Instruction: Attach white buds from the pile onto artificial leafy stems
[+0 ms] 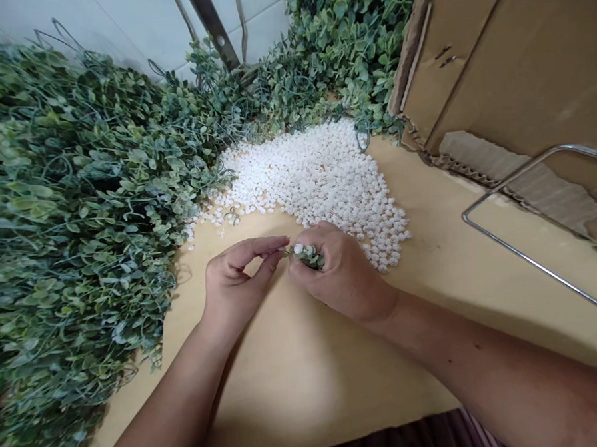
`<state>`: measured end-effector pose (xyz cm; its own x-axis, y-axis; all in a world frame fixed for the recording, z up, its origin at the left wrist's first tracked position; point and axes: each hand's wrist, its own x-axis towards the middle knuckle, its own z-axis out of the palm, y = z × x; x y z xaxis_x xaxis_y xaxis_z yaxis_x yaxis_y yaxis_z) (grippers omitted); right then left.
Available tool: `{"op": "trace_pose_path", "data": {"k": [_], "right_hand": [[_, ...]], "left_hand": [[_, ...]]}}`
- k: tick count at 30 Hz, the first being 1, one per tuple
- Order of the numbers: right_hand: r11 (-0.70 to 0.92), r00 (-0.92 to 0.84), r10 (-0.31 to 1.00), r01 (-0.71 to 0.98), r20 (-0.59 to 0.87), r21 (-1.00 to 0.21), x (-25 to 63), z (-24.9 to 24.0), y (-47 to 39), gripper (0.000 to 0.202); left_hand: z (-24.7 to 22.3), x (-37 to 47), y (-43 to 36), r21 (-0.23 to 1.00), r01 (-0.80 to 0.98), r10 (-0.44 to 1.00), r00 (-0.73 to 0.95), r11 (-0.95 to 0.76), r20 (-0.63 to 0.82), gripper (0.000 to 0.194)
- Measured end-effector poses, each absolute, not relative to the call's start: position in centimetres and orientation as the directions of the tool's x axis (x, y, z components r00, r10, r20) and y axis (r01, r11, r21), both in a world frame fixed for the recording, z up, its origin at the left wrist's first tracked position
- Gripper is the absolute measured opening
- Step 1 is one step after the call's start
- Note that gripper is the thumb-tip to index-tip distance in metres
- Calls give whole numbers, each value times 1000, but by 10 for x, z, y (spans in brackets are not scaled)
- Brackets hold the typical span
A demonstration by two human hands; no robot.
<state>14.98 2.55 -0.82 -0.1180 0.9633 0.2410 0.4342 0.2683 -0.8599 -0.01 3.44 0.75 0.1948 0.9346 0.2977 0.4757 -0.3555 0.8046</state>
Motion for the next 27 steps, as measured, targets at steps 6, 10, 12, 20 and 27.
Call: {"op": "trace_pose_path", "data": {"k": [6,10,12,20,27], "right_hand": [[273,-116,962,438,247,-857,150,-9,26,20],[271,-131,963,437,237,-858,150,-8,26,18],[270,-131,963,433,236,-860,150,-8,26,18],[259,-126,966,401,227,-878,151,-7,27,19],[237,-126,971,352,205,-906,151,-9,27,14]], "left_hand": [[6,-1,34,753,518,914,245,-405,323,20],[5,-1,33,736,525,904,263,-428,338,23],[6,-1,33,750,506,904,261,-427,339,23],[10,0,36,982,166,993,87,-88,75,15],[4,2,42,978,-116,984,54,175,-170,14]]}}
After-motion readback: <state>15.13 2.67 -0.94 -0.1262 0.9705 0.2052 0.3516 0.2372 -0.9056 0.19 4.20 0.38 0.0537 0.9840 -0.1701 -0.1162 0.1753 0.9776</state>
